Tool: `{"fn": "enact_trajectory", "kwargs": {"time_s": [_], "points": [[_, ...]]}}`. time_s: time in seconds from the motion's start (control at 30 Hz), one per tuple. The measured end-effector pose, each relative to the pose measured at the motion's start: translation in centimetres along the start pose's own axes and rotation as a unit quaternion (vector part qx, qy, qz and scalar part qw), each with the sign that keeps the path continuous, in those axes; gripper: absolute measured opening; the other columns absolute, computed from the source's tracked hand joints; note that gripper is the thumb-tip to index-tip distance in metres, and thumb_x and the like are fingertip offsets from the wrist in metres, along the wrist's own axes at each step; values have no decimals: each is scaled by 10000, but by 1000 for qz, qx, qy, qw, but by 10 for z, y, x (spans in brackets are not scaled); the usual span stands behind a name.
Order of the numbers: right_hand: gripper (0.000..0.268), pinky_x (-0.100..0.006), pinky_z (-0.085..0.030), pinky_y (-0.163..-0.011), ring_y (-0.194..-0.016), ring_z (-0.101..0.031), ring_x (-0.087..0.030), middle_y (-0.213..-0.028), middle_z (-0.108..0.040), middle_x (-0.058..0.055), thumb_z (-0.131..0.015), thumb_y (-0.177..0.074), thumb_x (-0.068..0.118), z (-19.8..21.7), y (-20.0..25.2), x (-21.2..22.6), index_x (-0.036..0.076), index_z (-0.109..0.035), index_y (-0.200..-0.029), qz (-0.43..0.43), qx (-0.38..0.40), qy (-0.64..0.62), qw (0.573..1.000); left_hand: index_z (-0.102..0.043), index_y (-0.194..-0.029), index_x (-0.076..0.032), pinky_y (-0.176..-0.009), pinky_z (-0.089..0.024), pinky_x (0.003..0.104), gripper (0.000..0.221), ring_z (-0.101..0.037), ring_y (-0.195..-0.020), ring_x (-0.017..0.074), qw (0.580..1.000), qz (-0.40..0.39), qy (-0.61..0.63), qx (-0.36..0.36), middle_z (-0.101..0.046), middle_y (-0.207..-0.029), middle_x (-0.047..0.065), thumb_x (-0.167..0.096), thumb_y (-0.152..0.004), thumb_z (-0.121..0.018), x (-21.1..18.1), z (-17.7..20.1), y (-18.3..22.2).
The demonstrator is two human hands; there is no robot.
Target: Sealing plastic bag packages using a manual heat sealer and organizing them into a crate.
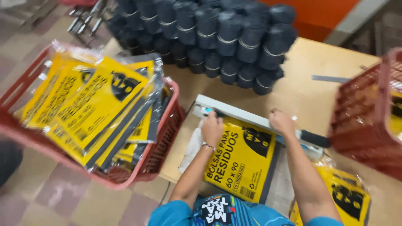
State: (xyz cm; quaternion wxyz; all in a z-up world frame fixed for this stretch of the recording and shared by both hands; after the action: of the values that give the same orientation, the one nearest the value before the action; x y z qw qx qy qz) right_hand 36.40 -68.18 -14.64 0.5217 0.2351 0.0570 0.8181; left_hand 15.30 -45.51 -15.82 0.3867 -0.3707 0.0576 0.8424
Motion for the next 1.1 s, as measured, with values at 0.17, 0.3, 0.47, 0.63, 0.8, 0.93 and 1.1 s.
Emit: {"fn": "enact_trajectory", "kwargs": {"time_s": [0.17,0.3,0.47,0.63,0.8,0.93,1.1], "points": [[530,-576,-413,-1069,-1214,-612,-446,-1247,-689,-242,-337,-982,462,18,23,31,167,-566,-1359,-8,4,16,1000,-540,-957,-181,-698,-534,454,247,-677,-800,349,992,-5,112,59,-623,-770,82,-348,-847,-685,-73,148,57],[530,-571,-441,-969,-1180,-604,-459,-1219,-680,-277,-286,-984,384,29,41,48,126,-584,-1337,-60,-23,4,998,-625,-948,-172,-708,-493,411,183,-623,-805,278,996,-22,45,80,-644,-825,71,-342,-882,-610,-65,265,46],[510,-569,-435,-1034,-1180,-625,-480,-1137,-723,-308,-313,-1026,424,22,38,38,131,-620,-1309,-28,-40,0,999,-657,-980,-76,-736,-535,444,123,-684,-830,372,976,-106,-180,-59,-652,-792,171,-172,-904,-657,43,335,-84],[513,-554,-412,-1065,-1192,-614,-486,-1123,-728,-317,-332,-1035,412,26,48,48,100,-636,-1306,-16,-63,-8,998,-607,-1147,20,-909,-493,528,422,-630,-1040,473,969,-2,-246,-30,-637,-1018,270,-367,-979,-605,224,337,-207],[624,-559,-410,-1067,-1217,-608,-461,-1122,-742,-280,-317,-1007,538,22,37,43,92,-641,-1298,-32,-65,-16,997,-610,-1294,-59,-997,-442,564,664,-523,-1231,446,961,151,-226,48,-607,-1271,203,-623,-950,-543,237,347,-228],[656,-559,-413,-1063,-1216,-613,-443,-1141,-748,-254,-316,-988,550,27,46,52,82,-642,-1312,-43,-65,-6,997,-560,-1346,-101,-1007,-410,634,723,-418,-1316,419,951,196,-235,51,-502,-1394,169,-684,-918,-556,238,355,-235],[623,-542,-427,-1061,-1151,-656,-419,-1122,-755,-199,-334,-992,608,14,35,43,173,-681,-1271,-60,-107,18,992,-636,-1266,33,-986,-438,622,755,-524,-1238,510,959,113,-245,86,-611,-1282,311,-639,-930,-563,233,375,-236]]}}
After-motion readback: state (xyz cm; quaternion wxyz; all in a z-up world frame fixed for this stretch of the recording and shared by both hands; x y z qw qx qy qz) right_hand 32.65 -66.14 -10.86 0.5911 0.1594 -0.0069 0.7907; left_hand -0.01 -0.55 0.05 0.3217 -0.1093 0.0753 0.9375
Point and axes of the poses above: each hand's wrist, its own y-axis away from the middle knuckle, its own z-axis out of the back of the hand, x = y × z, the point moved 1 cm from there along -y, towards the middle knuckle
